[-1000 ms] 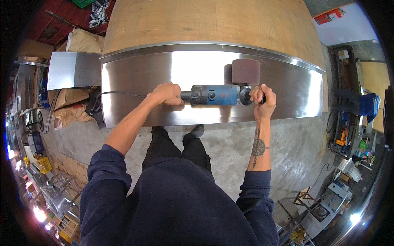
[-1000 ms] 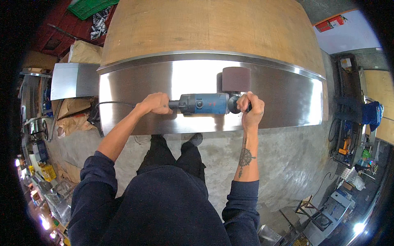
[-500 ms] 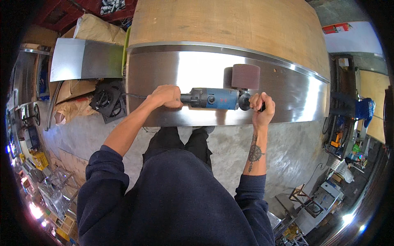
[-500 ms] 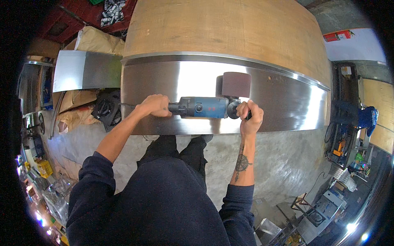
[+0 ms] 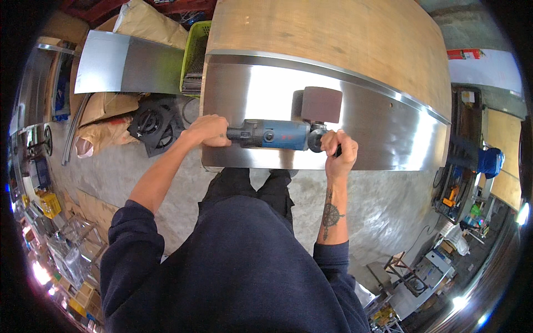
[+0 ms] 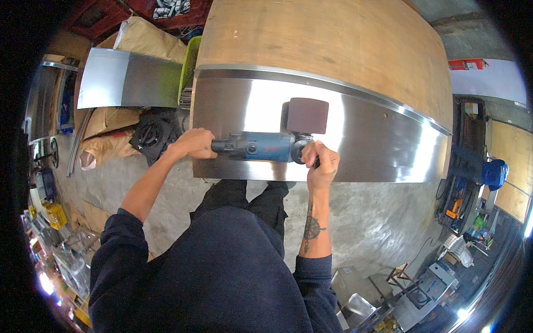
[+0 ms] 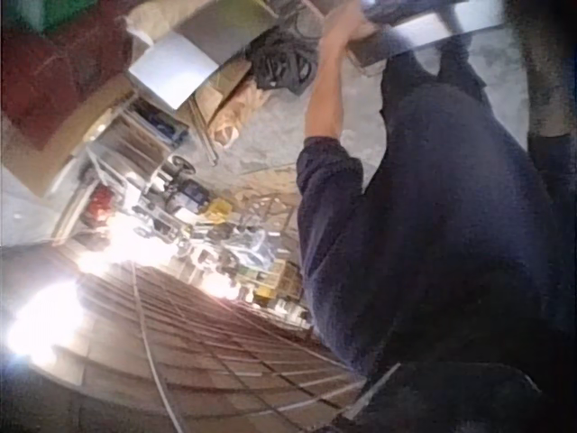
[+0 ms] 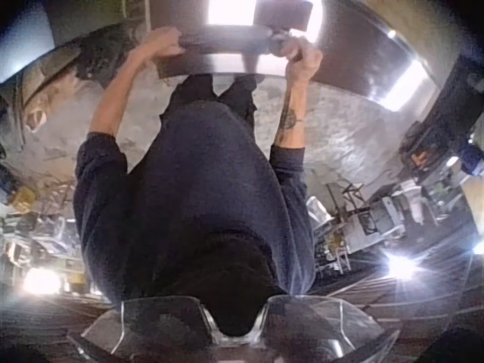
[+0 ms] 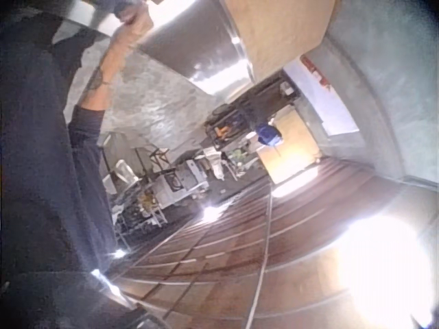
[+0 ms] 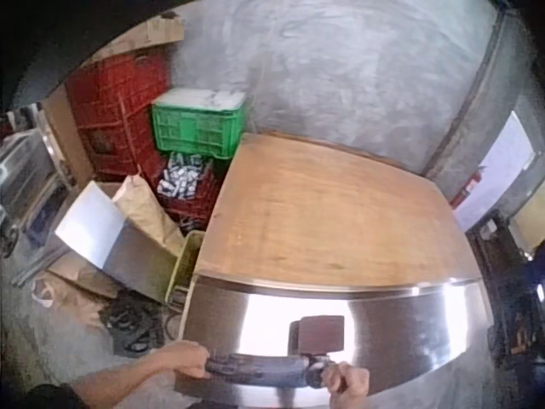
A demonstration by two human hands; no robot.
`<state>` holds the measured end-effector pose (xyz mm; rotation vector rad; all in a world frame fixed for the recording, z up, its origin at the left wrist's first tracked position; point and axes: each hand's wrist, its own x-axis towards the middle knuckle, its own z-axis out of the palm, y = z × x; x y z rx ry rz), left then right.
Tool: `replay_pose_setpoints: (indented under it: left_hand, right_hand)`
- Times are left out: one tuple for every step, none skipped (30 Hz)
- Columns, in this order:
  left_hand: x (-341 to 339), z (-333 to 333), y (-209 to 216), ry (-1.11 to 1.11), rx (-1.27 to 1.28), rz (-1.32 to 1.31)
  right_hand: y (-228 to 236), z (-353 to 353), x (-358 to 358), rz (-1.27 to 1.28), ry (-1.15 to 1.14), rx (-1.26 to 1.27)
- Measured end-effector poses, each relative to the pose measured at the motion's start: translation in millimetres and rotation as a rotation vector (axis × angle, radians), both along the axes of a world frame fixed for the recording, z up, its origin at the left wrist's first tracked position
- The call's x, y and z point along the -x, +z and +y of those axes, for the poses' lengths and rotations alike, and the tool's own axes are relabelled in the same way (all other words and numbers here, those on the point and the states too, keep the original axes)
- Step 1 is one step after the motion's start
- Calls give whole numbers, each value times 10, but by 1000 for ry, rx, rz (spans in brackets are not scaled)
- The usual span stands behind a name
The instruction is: The person uses a handheld electric polisher with a buffing pad to smooth and polish the surface of a large curved stainless steel sheet resting on a wooden workbench. The person moves the tool steadily across the metal surface, covering different areas to achieve a uniform finish.
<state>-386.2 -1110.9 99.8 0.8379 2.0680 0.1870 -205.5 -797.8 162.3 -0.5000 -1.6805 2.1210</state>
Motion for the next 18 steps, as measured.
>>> replay_pose_setpoints:
  left_hand:
    - [34, -82, 9, -3, 25, -15]
    - [63, -179, -2, -3, 25, -17]
    - [94, -279, -16, -3, 24, -19]
    - [123, -374, -28, -1, 24, -22]
    - [144, -477, -29, 2, 13, -20]
    - [163, -577, -28, 7, 2, -18]
    - [177, -676, -23, 12, -9, -17]
    - [206, -773, -15, 20, -9, -9]
    - [234, -871, 6, 29, -8, -1]
    - [263, -972, 16, 38, -8, 7]
    - [278, -1065, 9, 39, 11, 10]
    - [301, -1165, -2, 40, 30, 12]
    - [318, -1270, -10, 41, 49, 14]
    - [351, -1377, -11, 52, 61, 13]
    - [386, -1489, -8, 62, 73, 11]
    - [420, -1607, -14, 72, 85, 10]
    - [423, -1736, -47, 76, 58, 46]
    - [408, -1867, -95, 78, 32, 82]
  right_hand:
    - [9, -110, 31, -15, -10, 8]
    - [7, -208, 61, -30, -16, 19]
    - [-12, -285, 84, -46, -2, 32]
    - [-13, -369, 111, -53, 6, 22]
    - [-6, -470, 137, -60, 13, 16]
    - [11, -573, 164, -66, 21, 9]
    - [50, -678, 192, -63, 30, 16]
    - [40, -783, 232, -68, 33, 5]
    - [22, -885, 273, -73, 37, -6]
    - [6, -989, 314, -78, 41, -17]
    - [8, -1087, 332, -93, 49, -9]
    - [-7, -1189, 362, -83, 65, -24]
    - [-24, -1293, 392, -73, 81, -39]
    - [-41, -1403, 430, -62, 93, -54]
    - [-14, -1512, 464, -107, 111, -38]
    - [-38, -1617, 499, -87, 129, -51]
    - [-61, -1706, 530, -66, 150, -65]
    - [-84, -1791, 555, -47, 172, -79]
